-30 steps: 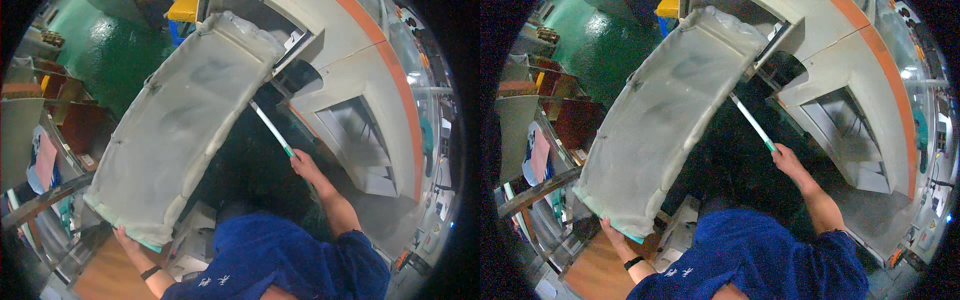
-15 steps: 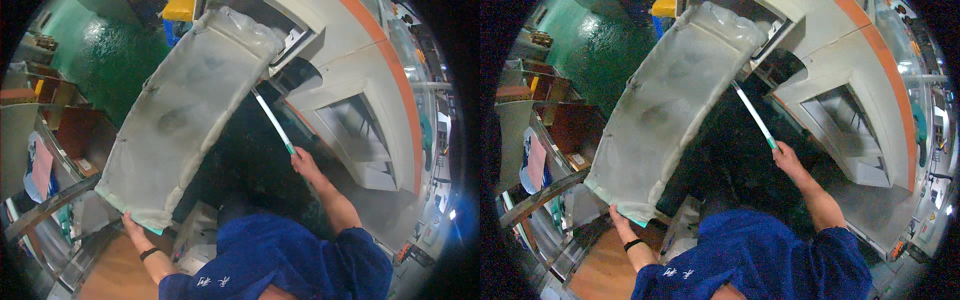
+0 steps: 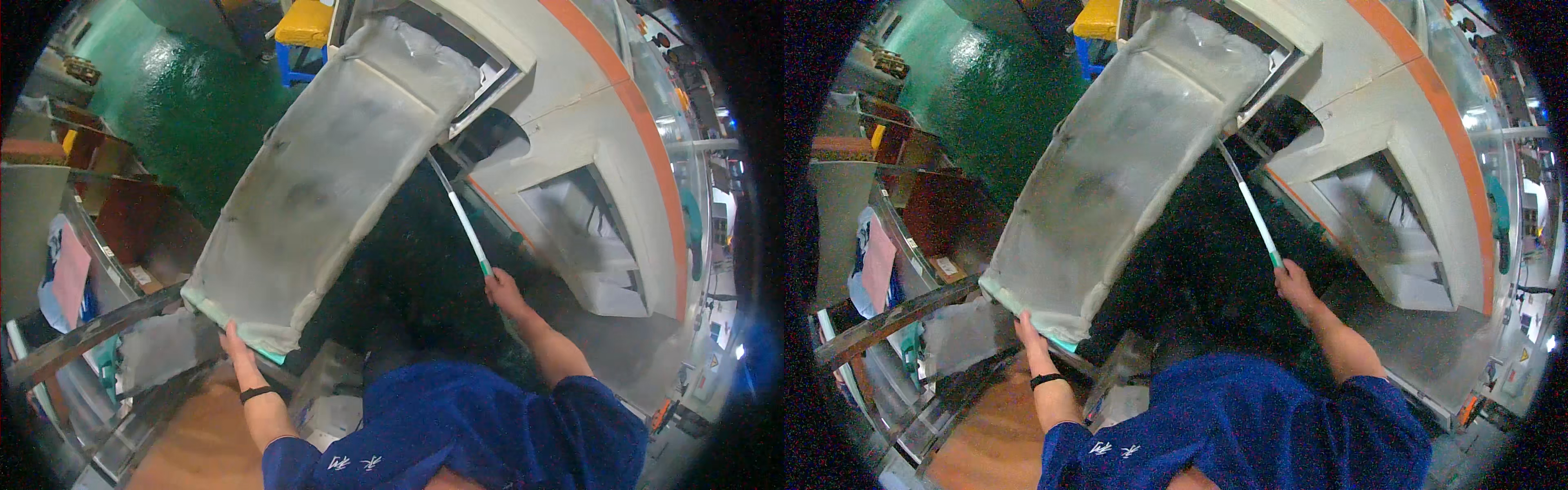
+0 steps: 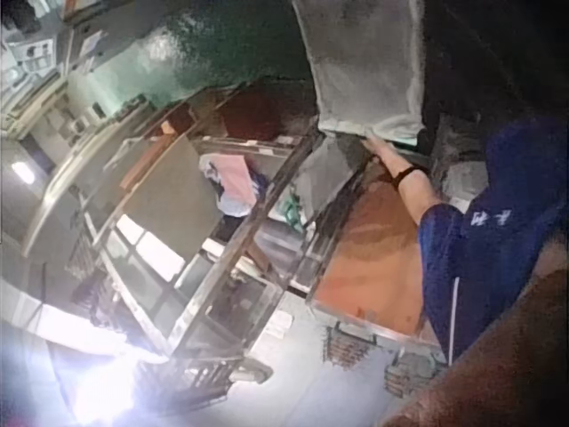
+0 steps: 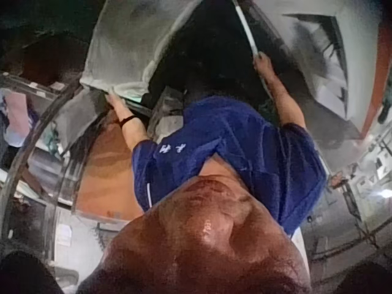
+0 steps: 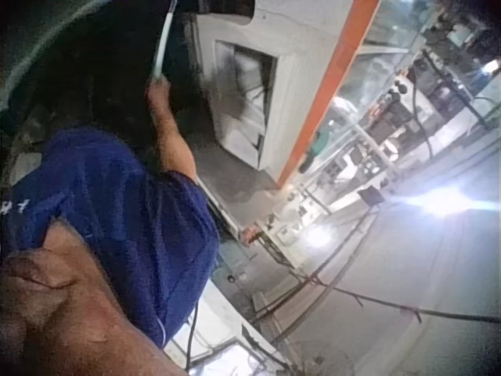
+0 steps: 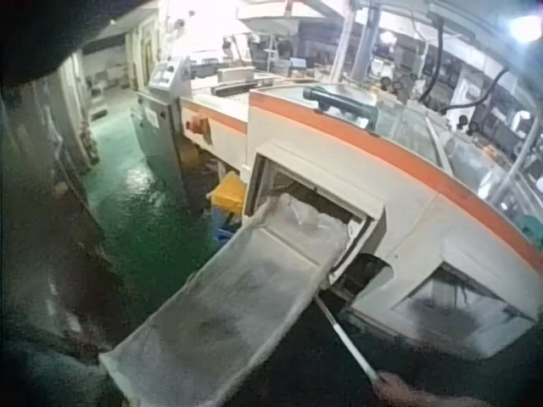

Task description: The recorder uses a water hose to spray down and clean industrial mesh filters over a floor drain.

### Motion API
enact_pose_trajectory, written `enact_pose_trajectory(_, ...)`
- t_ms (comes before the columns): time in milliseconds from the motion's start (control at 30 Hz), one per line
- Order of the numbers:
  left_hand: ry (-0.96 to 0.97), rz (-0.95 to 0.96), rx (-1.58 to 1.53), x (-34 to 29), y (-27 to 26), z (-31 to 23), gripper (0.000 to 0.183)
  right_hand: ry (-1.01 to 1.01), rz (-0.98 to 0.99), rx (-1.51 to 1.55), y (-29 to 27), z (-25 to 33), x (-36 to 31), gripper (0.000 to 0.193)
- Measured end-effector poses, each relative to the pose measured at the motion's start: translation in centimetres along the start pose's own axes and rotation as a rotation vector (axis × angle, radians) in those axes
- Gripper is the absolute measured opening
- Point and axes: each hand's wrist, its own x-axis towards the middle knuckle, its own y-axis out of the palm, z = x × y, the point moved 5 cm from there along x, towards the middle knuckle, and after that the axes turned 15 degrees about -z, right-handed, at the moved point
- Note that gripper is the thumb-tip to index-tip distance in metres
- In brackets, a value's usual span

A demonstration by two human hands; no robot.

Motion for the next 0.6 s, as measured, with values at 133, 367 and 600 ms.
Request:
enact_pose_trajectory(133,0.098,0.056,0.109,-3.0,6.4,-5.0,0.059,-0.057,-0.032,-0.085,-1.9,-0.4,-0.5,0.014)
enact_pose_trajectory(367,0.145,0.392,0.019,-8.7,23.0,-14.1,0.059,0.001,-0.019,0.039,-2.9,-1.6,-0.4,0.015)
enact_pose_trajectory(600,0.064,0.681,0.225,-18.8,43.1,-11.1,0.05,0.067,-0.092,-0.075,-5.0,-4.6,-0.5,0.017)
